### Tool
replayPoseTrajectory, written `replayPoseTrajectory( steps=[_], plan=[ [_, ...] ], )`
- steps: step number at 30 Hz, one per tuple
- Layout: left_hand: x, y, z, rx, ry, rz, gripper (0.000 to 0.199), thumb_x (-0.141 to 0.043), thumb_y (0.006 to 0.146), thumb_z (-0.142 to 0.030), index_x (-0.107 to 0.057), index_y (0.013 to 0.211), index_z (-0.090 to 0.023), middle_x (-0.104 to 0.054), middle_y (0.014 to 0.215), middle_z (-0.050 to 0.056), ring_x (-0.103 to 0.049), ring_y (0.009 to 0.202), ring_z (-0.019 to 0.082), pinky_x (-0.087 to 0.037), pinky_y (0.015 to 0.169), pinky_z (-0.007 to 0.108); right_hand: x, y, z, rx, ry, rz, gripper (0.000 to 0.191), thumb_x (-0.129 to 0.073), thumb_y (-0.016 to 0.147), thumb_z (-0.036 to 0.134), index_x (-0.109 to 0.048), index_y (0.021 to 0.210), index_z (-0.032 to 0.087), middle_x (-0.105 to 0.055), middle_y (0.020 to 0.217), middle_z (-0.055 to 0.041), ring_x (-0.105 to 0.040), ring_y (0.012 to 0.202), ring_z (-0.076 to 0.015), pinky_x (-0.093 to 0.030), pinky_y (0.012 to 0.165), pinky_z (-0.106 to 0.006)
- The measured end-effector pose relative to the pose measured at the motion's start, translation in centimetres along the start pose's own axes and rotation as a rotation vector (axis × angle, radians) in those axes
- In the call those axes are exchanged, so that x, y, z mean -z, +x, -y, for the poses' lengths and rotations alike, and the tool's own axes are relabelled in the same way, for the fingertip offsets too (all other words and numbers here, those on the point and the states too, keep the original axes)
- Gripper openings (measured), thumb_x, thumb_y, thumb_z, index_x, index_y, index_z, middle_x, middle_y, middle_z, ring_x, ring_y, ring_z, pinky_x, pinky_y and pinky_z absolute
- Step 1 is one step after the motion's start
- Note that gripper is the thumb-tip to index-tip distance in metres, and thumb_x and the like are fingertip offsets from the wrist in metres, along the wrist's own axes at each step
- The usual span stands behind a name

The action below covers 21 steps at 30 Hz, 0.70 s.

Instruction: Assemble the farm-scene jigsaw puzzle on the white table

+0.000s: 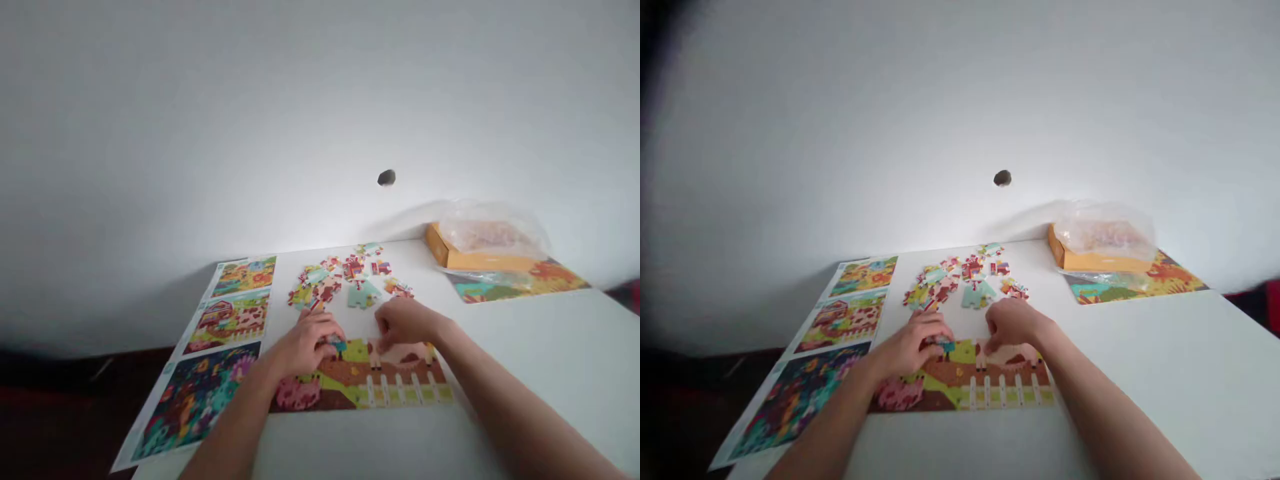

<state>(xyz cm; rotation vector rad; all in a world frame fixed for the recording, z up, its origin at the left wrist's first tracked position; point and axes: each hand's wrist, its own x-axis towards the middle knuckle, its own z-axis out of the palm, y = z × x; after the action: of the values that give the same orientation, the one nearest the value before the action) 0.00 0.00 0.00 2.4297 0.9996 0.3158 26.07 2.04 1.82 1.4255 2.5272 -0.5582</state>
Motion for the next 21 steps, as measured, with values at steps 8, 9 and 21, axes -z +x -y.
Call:
replayPoseTrajectory(
  steps=[8,9,21],
  plan=[
    [-0.1,-0.1,0.2,-0.004,0.001,-0.013,0.016,-0.066,0.082,-0.016,-0.067,0.095,-0.025,-0.060,0.082,-0.002,-0.055,0.087,0.016,-0.032,0.086,0.032,0.7,-0.7,-2.5,-0.154,0.012,0.109,0.047,-0.072,0.059,0.066,-0.075,0.076,0.022,-0.072,0.073,-0.0044,-0.064,0.069,-0.0207,-0.038,0.058,-0.026],
    [-0.1,-0.1,0.2,-0.004,0.000,-0.016,0.017,-0.066,0.081,-0.015,-0.067,0.095,-0.025,-0.060,0.082,-0.002,-0.055,0.087,0.016,-0.032,0.086,0.032,0.7,-0.8,-3.1,-0.180,0.012,0.112,0.047,-0.073,0.058,0.065,-0.075,0.077,0.022,-0.072,0.076,-0.0048,-0.064,0.069,-0.0210,-0.038,0.057,-0.026],
    [-0.2,-0.2,0.3,-0.012,0.011,-0.034,0.013,-0.064,0.082,-0.019,-0.069,0.093,-0.025,-0.066,0.082,0.000,-0.057,0.088,0.018,-0.030,0.092,0.037,0.6,-0.8,-4.6,-0.293,0.007,-0.245,0.030,-0.067,0.074,0.052,-0.071,0.076,0.022,-0.069,0.074,-0.0028,-0.061,0.066,-0.0178,-0.031,0.054,-0.025]
  ],
)
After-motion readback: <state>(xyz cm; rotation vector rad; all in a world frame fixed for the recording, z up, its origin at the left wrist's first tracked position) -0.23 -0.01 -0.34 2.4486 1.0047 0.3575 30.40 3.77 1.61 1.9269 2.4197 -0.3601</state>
